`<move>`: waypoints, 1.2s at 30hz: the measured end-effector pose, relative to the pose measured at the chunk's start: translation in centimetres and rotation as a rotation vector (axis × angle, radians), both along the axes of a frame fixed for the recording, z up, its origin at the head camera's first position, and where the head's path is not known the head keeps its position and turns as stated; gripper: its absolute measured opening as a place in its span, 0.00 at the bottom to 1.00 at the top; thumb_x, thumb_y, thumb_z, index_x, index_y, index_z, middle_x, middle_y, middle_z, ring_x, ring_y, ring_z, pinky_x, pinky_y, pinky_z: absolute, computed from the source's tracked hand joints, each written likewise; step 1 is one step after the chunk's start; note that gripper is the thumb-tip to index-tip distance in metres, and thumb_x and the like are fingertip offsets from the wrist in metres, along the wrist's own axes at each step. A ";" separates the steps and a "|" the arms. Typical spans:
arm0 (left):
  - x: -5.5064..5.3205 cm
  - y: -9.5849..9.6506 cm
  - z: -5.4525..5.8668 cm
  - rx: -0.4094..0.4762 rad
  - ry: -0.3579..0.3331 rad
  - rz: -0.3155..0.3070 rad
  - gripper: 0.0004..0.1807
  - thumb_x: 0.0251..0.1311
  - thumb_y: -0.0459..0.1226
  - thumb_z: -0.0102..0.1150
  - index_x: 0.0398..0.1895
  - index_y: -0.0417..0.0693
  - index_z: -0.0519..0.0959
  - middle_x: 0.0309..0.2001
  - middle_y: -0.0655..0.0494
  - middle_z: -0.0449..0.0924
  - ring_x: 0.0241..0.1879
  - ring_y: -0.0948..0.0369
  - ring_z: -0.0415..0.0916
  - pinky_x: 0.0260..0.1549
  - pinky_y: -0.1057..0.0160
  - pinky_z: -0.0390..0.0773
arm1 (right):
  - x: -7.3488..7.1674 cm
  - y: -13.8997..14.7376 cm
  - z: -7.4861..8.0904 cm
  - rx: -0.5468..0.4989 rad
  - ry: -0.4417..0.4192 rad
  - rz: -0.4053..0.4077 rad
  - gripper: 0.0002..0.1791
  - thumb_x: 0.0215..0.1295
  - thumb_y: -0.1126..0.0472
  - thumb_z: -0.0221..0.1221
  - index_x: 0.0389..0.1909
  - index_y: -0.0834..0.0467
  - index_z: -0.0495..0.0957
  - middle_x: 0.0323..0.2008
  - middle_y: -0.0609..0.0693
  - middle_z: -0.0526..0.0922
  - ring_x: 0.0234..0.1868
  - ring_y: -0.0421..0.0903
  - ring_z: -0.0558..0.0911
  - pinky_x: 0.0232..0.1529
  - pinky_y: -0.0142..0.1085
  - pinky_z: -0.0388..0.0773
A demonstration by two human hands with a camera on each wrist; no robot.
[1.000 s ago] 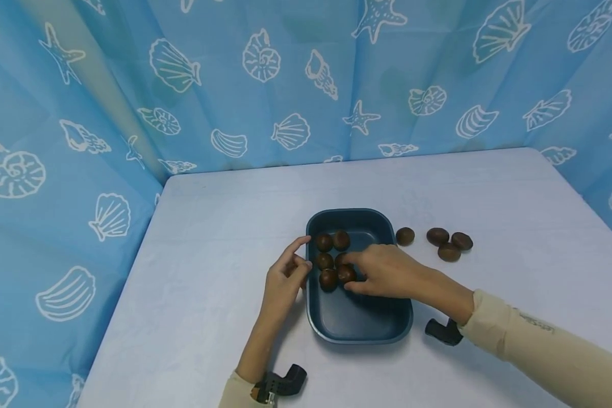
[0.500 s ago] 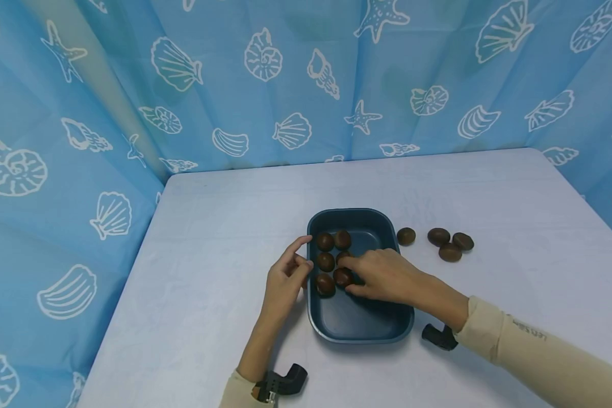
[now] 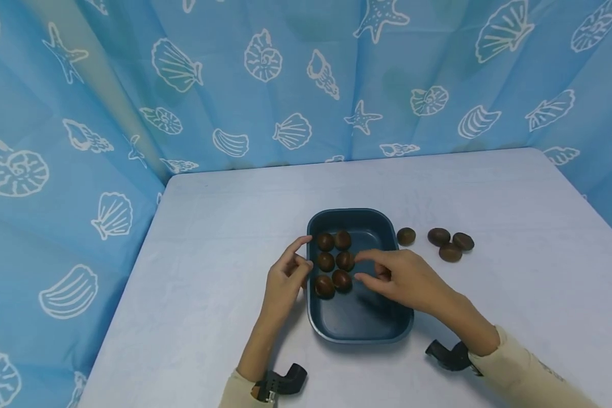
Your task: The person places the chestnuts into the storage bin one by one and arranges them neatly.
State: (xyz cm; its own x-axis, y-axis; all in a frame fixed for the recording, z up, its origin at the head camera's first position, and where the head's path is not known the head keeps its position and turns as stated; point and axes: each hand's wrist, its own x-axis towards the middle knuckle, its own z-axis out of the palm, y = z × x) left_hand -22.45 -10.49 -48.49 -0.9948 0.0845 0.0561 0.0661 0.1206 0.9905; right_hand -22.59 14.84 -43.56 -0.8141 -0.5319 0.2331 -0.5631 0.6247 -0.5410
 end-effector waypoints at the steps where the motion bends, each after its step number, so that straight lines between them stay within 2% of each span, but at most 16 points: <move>1: 0.0 0.0 0.0 -0.001 -0.004 0.000 0.25 0.66 0.35 0.54 0.65 0.66 0.75 0.31 0.53 0.74 0.26 0.58 0.70 0.25 0.63 0.72 | 0.2 0.3 -0.1 -0.048 0.008 -0.011 0.15 0.62 0.57 0.68 0.50 0.54 0.83 0.18 0.33 0.66 0.17 0.31 0.65 0.18 0.29 0.67; 8: 0.1 0.2 0.1 -0.009 -0.019 -0.004 0.26 0.67 0.36 0.54 0.67 0.64 0.74 0.32 0.53 0.75 0.27 0.57 0.72 0.26 0.63 0.73 | 1.0 1.3 -1.0 -0.320 0.035 -0.092 0.14 0.61 0.64 0.68 0.48 0.50 0.83 0.20 0.36 0.69 0.20 0.36 0.69 0.21 0.29 0.68; 17: 0.4 0.2 0.2 -0.029 -0.032 0.011 0.26 0.67 0.37 0.53 0.67 0.65 0.74 0.33 0.52 0.74 0.28 0.57 0.72 0.28 0.63 0.74 | 1.5 2.2 -1.7 -0.468 0.064 -0.104 0.18 0.57 0.74 0.67 0.47 0.55 0.83 0.21 0.40 0.70 0.21 0.37 0.69 0.22 0.29 0.68; 23: 0.3 0.4 0.3 -0.040 -0.037 0.006 0.25 0.68 0.37 0.53 0.68 0.63 0.74 0.34 0.52 0.74 0.29 0.57 0.72 0.29 0.62 0.74 | 1.5 3.9 -2.3 -0.464 0.134 -0.208 0.18 0.54 0.76 0.68 0.45 0.57 0.83 0.21 0.41 0.70 0.20 0.37 0.68 0.20 0.29 0.64; 28: 0.4 0.4 0.5 -0.057 -0.032 0.016 0.25 0.68 0.37 0.54 0.67 0.64 0.74 0.34 0.52 0.75 0.29 0.56 0.73 0.28 0.62 0.74 | 1.6 5.0 -2.9 -0.422 0.118 -0.300 0.16 0.57 0.72 0.68 0.46 0.54 0.84 0.22 0.40 0.71 0.20 0.38 0.69 0.18 0.31 0.63; 36: 0.3 0.5 0.4 -0.041 -0.028 0.010 0.25 0.68 0.36 0.54 0.66 0.67 0.75 0.35 0.51 0.74 0.29 0.57 0.72 0.29 0.62 0.74 | 1.6 6.8 -3.4 -0.361 0.130 -0.382 0.13 0.59 0.69 0.68 0.45 0.56 0.84 0.20 0.39 0.71 0.18 0.38 0.68 0.18 0.28 0.63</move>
